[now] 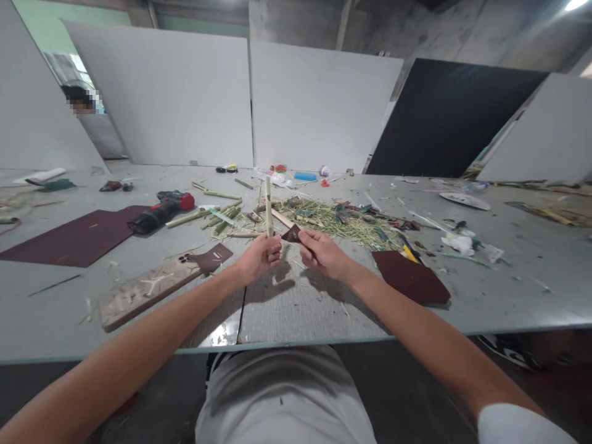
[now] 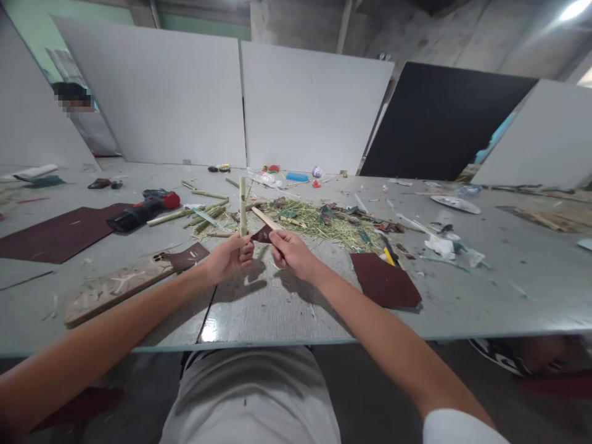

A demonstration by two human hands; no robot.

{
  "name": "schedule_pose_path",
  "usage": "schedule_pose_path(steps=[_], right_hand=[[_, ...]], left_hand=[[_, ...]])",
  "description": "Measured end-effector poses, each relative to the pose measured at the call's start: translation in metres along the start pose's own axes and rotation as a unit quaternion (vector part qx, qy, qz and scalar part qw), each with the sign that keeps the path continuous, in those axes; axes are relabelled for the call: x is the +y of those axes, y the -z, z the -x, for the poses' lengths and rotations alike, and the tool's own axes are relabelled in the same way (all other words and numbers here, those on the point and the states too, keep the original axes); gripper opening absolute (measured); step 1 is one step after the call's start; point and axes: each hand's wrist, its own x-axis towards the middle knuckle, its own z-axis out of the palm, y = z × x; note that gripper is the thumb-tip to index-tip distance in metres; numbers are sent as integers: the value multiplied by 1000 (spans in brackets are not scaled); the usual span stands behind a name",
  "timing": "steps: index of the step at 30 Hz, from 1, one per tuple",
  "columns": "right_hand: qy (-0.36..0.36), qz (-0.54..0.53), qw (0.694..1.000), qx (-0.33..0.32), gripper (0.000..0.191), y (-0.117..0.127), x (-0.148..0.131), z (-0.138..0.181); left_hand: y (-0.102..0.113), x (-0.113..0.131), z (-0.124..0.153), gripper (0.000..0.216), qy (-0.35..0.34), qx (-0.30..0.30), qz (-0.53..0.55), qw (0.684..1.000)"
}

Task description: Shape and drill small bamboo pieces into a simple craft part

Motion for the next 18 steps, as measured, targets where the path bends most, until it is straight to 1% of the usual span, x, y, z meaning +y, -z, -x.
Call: schedule_pose_path(steps=[2, 4, 5, 6, 7, 8, 9, 10, 11, 12, 13, 14, 15, 16, 17, 18], right_hand=[[-2, 52, 998, -29, 27, -4, 0, 1], [-8, 124, 991, -43, 25, -6, 1, 2], [-5, 168, 985, -41, 24, -6, 1, 3], [11, 222, 975, -24, 24, -6, 0, 4], [44, 288, 957, 11, 23, -5, -1, 6], [96, 366, 924, 56, 24, -3, -3, 8], [161, 447, 874, 102, 26, -1, -6, 9], [228, 521, 810, 140, 30, 2, -9, 11], [286, 582, 744, 162, 34, 4, -13, 12], [327, 629, 686, 165, 36, 6, -16, 12], [351, 664, 642, 155, 35, 7, -19, 12], [361, 688, 614, 139, 31, 9, -21, 10], [357, 705, 601, 119, 27, 11, -22, 8], [341, 716, 601, 95, 23, 14, -21, 5], [318, 722, 611, 69, 21, 17, -20, 2], [289, 722, 627, 44, 22, 21, -18, 0]], left_hand=[[0, 0, 0, 30, 0, -7, -10, 1000], [2, -2, -1, 32, 3, -17, -50, 999], [3, -3, -2, 32, 4, -26, -71, 997], [5, -4, -2, 31, 2, -35, -90, 995], [6, -5, -3, 30, -1, -40, -103, 994], [7, -6, -4, 27, -4, -40, -115, 993], [8, -6, -4, 24, -6, -33, -131, 991], [8, -5, -4, 22, -6, -23, -158, 987], [8, -4, -3, 19, -4, -17, -197, 980], [8, -3, -3, 15, 0, -19, -242, 970], [7, -2, -2, 11, 4, -29, -287, 958], [7, 0, -1, 7, 6, -41, -326, 945], [7, 2, 0, 4, 6, -54, -355, 933], [8, 4, 0, 2, 3, -66, -376, 924], [10, 5, -1, 3, -2, -72, -386, 920], [12, 7, -1, 4, -6, -72, -386, 919]])
